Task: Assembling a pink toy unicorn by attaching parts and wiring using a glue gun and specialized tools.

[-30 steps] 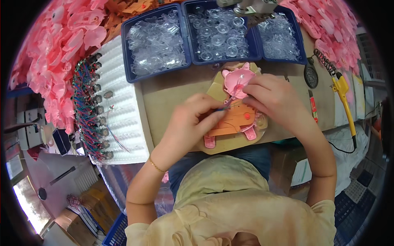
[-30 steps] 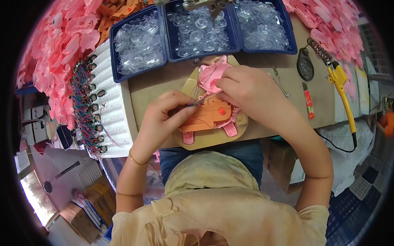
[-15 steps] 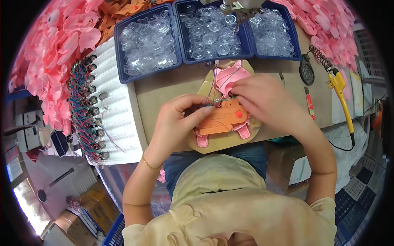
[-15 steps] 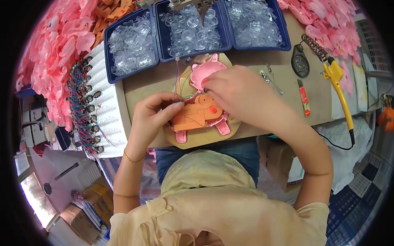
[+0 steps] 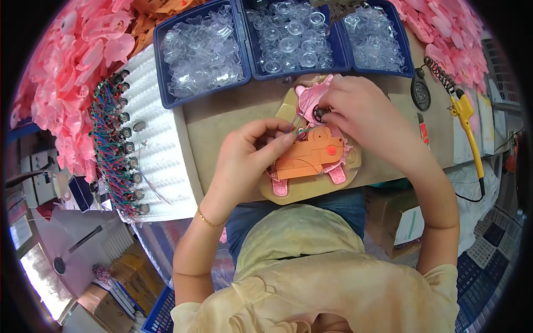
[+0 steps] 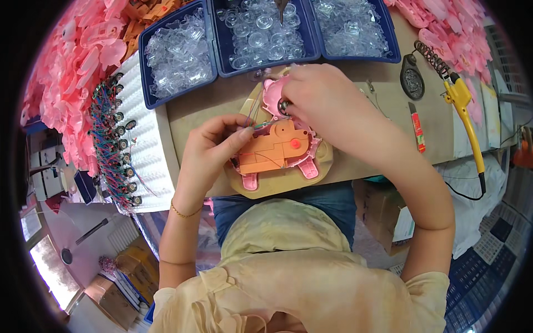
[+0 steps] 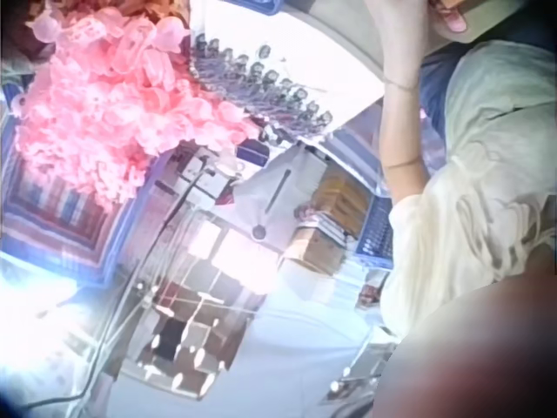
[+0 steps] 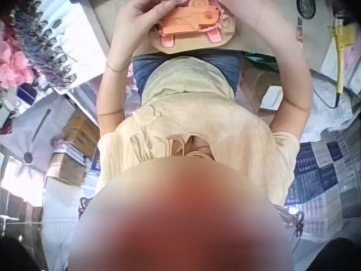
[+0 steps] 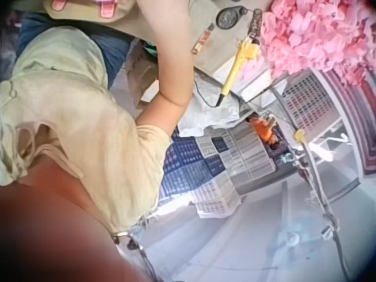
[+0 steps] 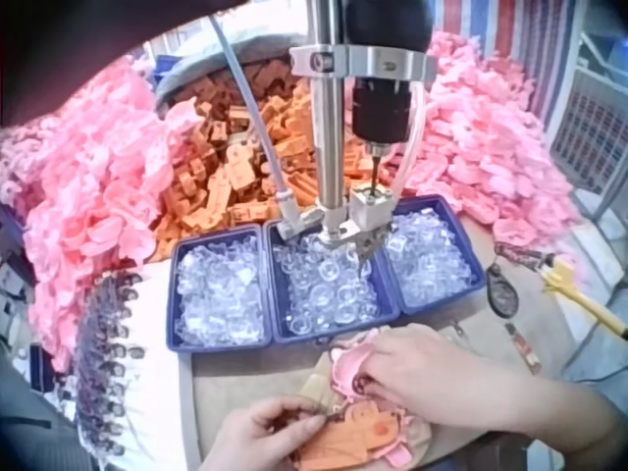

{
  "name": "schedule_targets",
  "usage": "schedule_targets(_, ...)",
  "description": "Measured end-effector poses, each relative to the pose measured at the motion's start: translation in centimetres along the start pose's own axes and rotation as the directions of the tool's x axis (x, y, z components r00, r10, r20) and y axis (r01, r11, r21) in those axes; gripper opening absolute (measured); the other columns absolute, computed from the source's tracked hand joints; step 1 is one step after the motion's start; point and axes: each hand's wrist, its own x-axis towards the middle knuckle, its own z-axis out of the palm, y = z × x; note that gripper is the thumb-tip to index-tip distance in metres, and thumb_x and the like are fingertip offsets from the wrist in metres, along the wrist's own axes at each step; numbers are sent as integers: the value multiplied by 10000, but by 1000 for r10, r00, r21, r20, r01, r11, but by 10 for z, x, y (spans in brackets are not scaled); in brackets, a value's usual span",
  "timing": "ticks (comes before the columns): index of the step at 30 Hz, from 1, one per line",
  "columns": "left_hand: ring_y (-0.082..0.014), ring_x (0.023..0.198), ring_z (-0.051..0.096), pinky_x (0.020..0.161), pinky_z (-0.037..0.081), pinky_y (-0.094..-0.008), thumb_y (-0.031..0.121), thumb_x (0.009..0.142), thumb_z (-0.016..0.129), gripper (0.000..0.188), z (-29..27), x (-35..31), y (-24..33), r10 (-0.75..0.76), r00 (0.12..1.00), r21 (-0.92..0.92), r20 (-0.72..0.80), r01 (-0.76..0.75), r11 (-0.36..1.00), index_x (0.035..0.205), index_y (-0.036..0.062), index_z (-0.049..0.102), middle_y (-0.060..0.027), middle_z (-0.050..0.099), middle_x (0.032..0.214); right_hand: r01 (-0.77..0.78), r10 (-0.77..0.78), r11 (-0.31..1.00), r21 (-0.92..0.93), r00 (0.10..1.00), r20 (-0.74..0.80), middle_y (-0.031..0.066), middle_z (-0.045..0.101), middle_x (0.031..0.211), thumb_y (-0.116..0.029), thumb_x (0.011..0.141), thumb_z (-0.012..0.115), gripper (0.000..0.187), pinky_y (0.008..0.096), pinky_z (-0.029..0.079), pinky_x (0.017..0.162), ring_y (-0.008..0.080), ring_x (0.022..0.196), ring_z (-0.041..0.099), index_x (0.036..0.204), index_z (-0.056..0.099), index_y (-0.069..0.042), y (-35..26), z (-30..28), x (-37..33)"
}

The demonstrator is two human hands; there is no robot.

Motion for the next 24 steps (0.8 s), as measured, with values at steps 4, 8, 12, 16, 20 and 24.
schedule_targets(4,-48,684,549,606,458,-203,147,844,654,222,-2,2,4,-30,999,-29,-9,30,999,977,-29,629,-9,632,786,-15,15,999,-35,1000,0,112,571,837,-51,717,622,111,393,437,694,307,811,551,812,572,-27,-7,4,5)
schedule_targets(8,-41,680,540,598,449,-195,140,853,643,211,-5,3,2,-20,999,-33,35,21,999,980,-27,627,1,619,775,-20,18,1000,16,996,92,132,573,788,-31,722,597,79,387,445,646,317,751,567,786,552,-20,-8,0,10)
schedule_targets(12,-37,676,534,595,443,-190,133,860,630,201,-5,1,8,-33,999,-25,41,34,999,982,-26,626,7,611,766,65,-65,998,9,995,76,147,571,766,-28,732,580,63,388,447,619,323,705,571,785,549,-15,-12,-1,10)
schedule_targets(16,-38,688,539,599,444,-192,132,865,620,199,-6,2,3,-34,999,-10,27,34,999,984,-27,625,-1,619,777,-90,68,986,138,985,156,134,570,760,-49,758,580,45,381,448,621,315,704,576,785,561,-18,-7,1,9)
schedule_targets(20,-45,689,549,591,447,-196,136,860,624,208,-5,0,7,-35,999,-15,19,35,999,983,-32,624,-9,628,782,65,-50,994,83,984,-171,87,605,838,-94,746,641,134,378,462,726,261,827,594,869,608,-55,-30,-2,-19)
schedule_targets(24,-50,689,556,593,452,-197,136,857,628,211,-7,1,10,-39,999,27,16,38,999,987,-31,625,-16,635,786,282,-271,956,75,954,-131,53,614,1024,-162,712,709,291,400,425,931,187,968,593,984,626,-100,-62,19,-36)
